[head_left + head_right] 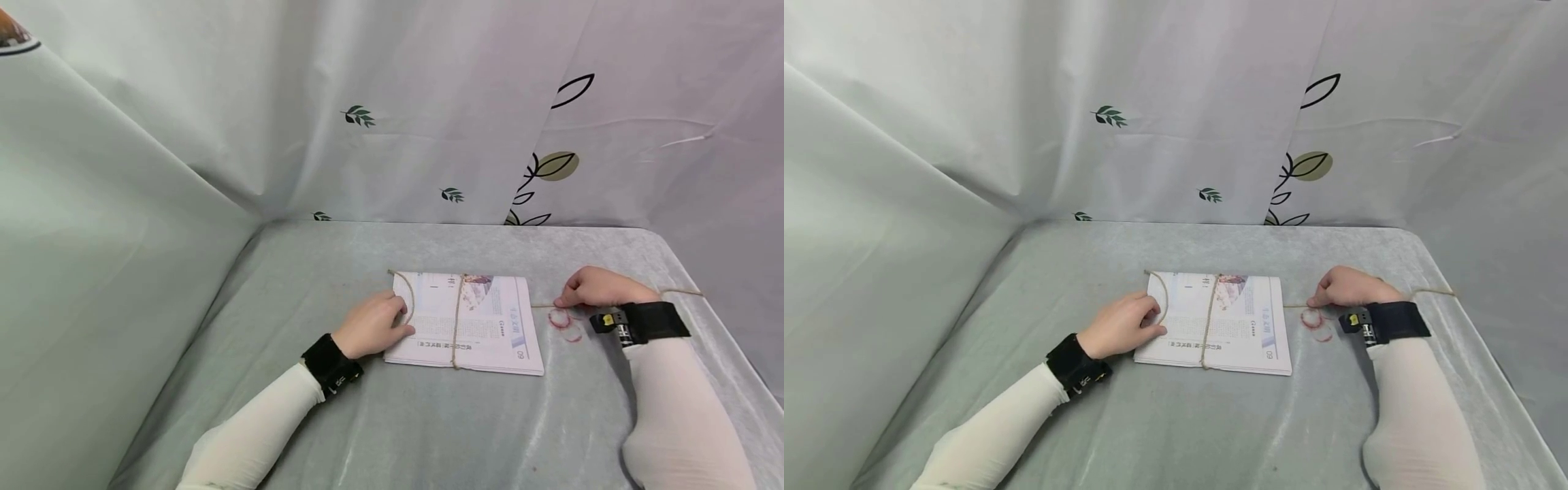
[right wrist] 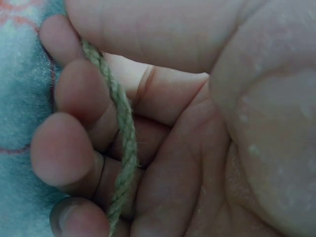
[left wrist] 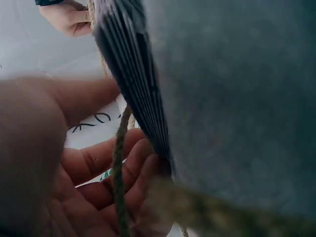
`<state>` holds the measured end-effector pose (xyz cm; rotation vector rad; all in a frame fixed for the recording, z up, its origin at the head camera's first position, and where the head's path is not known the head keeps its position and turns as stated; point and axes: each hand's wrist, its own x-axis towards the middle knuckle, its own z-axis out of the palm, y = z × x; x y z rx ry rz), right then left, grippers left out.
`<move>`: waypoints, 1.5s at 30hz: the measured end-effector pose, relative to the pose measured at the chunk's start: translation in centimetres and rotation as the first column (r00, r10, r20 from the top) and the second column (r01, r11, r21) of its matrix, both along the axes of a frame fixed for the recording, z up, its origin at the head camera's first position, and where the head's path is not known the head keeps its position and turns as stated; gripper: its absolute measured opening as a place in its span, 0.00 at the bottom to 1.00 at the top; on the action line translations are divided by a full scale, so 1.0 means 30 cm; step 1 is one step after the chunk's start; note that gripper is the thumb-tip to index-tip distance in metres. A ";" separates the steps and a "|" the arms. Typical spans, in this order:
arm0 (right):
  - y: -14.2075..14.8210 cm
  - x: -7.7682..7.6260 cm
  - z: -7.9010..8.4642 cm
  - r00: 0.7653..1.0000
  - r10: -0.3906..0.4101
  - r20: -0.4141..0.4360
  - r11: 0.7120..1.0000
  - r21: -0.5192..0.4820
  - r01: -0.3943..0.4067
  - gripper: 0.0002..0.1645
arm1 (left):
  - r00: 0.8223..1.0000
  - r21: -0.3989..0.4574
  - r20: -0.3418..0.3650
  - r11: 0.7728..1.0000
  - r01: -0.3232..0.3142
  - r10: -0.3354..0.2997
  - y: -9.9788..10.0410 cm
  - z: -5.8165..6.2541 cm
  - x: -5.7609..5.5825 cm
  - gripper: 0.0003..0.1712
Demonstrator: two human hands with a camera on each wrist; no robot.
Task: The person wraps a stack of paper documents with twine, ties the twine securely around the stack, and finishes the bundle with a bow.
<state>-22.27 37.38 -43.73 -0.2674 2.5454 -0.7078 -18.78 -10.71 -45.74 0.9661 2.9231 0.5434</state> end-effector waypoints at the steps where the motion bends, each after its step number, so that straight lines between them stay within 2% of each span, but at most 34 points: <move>1: -0.001 0.000 0.001 1.000 -0.002 0.000 1.000 -0.002 0.002 0.21 | 1.000 0.003 -0.011 1.000 0.003 -0.003 0.001 -0.003 0.002 0.10; 4: -0.003 0.000 0.003 1.000 -0.002 0.000 1.000 0.000 0.002 0.21 | 0.999 0.026 -0.032 1.000 0.008 -0.008 -0.002 -0.004 -0.002 0.01; 8: -0.004 0.001 0.004 1.000 -0.001 -0.005 1.000 0.007 0.001 0.20 | 1.000 0.030 0.007 1.000 0.000 0.000 -0.012 -0.001 -0.015 0.08; 11: -0.010 0.002 0.007 1.000 0.005 -0.017 1.000 0.012 -0.005 0.21 | 0.999 0.047 0.049 0.999 -0.022 0.020 -0.022 0.000 -0.026 0.09; 15: -0.020 -0.002 0.010 0.999 0.019 -0.051 1.000 0.011 -0.018 0.19 | 0.995 0.158 0.090 0.986 -0.044 0.030 -0.030 0.010 -0.030 0.07; 19: -0.052 -0.005 0.024 0.987 0.023 -0.162 1.000 0.006 -0.022 0.13 | 0.995 0.289 0.098 0.957 -0.025 -0.004 -0.027 0.025 -0.027 0.06; 23: -0.123 0.004 0.046 0.948 -0.006 -0.319 1.000 -0.024 -0.002 0.13 | 0.991 0.359 0.098 0.932 0.048 -0.089 -0.017 0.037 -0.019 0.05; 26: -0.192 0.019 0.056 0.921 0.013 -0.389 0.994 -0.098 -0.055 0.14 | 0.980 0.392 0.120 0.914 0.102 -0.161 -0.007 0.047 -0.007 0.03; 28: -0.245 0.032 0.056 0.908 0.064 -0.415 0.976 -0.165 -0.144 0.16 | 0.972 0.409 0.128 0.903 0.131 -0.199 -0.001 0.053 0.003 0.03; 32: -0.348 0.062 0.050 0.885 0.179 -0.431 0.900 -0.292 -0.324 0.28 | 0.959 0.436 0.129 0.883 0.174 -0.253 0.008 0.060 0.019 0.02; 35: -0.416 0.087 0.038 0.872 0.233 -0.431 0.853 -0.340 -0.396 0.37 | 0.953 0.450 0.137 0.874 0.183 -0.270 0.014 0.059 0.028 0.02; 37: -0.455 0.103 0.029 0.867 0.267 -0.421 0.830 -0.356 -0.428 0.39 | 0.952 0.448 0.140 0.875 0.186 -0.274 0.017 0.057 0.033 0.02; 39: -0.488 0.117 0.020 0.870 0.295 -0.395 0.808 -0.384 -0.448 0.39 | 0.953 0.440 0.139 0.879 0.184 -0.270 0.020 0.056 0.036 0.02; 41: -0.516 0.127 0.012 0.873 0.322 -0.367 0.788 -0.407 -0.462 0.34 | 0.953 0.429 0.144 0.885 0.183 -0.267 0.023 0.056 0.038 0.02; 43: -0.531 0.131 0.008 0.872 0.343 -0.348 0.770 -0.428 -0.474 0.24 | 0.953 0.417 0.150 0.891 0.181 -0.263 0.026 0.057 0.040 0.02; 45: -0.526 0.128 0.010 0.878 0.342 -0.336 0.768 -0.439 -0.467 0.14 | 0.951 0.410 0.164 0.895 0.174 -0.260 0.027 0.061 0.041 0.02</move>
